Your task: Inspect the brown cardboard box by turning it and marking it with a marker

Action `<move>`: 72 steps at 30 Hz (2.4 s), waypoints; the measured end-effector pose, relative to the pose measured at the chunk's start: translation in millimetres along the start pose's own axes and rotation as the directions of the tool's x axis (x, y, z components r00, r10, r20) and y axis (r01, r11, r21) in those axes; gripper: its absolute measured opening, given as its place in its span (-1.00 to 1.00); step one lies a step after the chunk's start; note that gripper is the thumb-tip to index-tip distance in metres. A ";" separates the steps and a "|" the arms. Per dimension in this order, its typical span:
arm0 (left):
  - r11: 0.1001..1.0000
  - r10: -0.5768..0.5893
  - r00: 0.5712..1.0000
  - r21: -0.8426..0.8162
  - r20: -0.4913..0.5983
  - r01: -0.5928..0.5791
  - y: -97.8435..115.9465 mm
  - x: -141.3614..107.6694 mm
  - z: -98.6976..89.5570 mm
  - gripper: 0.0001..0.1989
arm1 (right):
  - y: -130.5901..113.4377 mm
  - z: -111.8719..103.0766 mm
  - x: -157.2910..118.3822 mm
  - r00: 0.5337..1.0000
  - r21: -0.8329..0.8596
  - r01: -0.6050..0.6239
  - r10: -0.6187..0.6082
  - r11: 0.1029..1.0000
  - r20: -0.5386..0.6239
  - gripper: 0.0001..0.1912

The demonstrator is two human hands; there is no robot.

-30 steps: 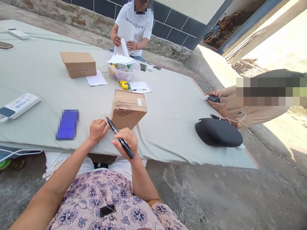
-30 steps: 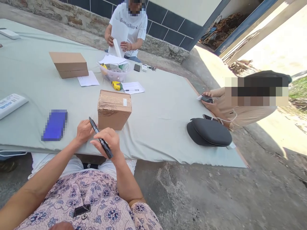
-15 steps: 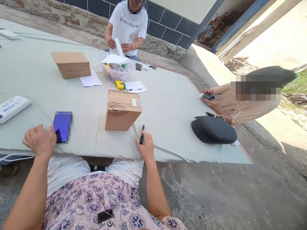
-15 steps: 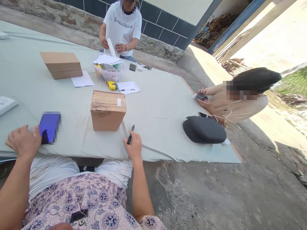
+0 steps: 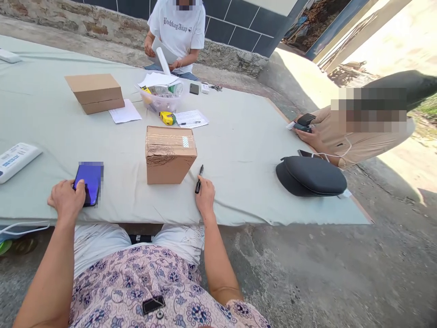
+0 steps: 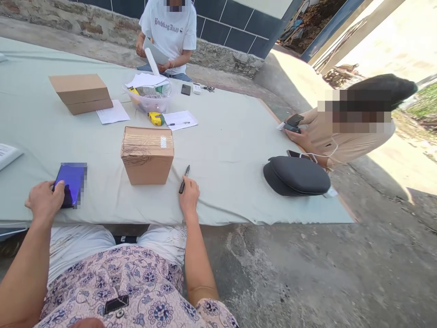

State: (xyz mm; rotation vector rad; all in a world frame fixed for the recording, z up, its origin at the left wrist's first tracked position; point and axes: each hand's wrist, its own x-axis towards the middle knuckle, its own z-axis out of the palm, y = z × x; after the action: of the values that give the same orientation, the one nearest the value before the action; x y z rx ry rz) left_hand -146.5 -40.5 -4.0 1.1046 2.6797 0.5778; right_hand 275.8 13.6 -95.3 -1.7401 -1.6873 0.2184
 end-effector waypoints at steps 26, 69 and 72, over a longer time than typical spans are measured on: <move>0.479 -0.121 0.969 -0.843 0.213 0.245 -6.4 -22.1 8.8 -0.76 | -9.6 -13.6 -15.7 0.904 0.369 -0.080 0.223 0.926 -0.364 -0.64; -0.024 0.448 0.883 -0.985 0.142 0.170 103.9 -149.0 -7.3 -0.58 | -129.1 -45.0 -80.2 0.925 0.706 -0.108 -0.190 0.700 0.329 -0.61; -0.028 0.440 0.888 -0.986 0.138 0.167 103.1 -149.7 -6.9 -0.58 | -130.3 -45.1 -80.0 0.925 0.710 -0.110 -0.189 0.695 0.329 -0.65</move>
State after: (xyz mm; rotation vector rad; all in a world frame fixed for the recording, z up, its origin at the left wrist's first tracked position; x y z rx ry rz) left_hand 22.6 -81.7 49.1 0.7635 0.9753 1.6933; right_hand 184.0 -88.1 -13.8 -1.0839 -1.5677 1.1134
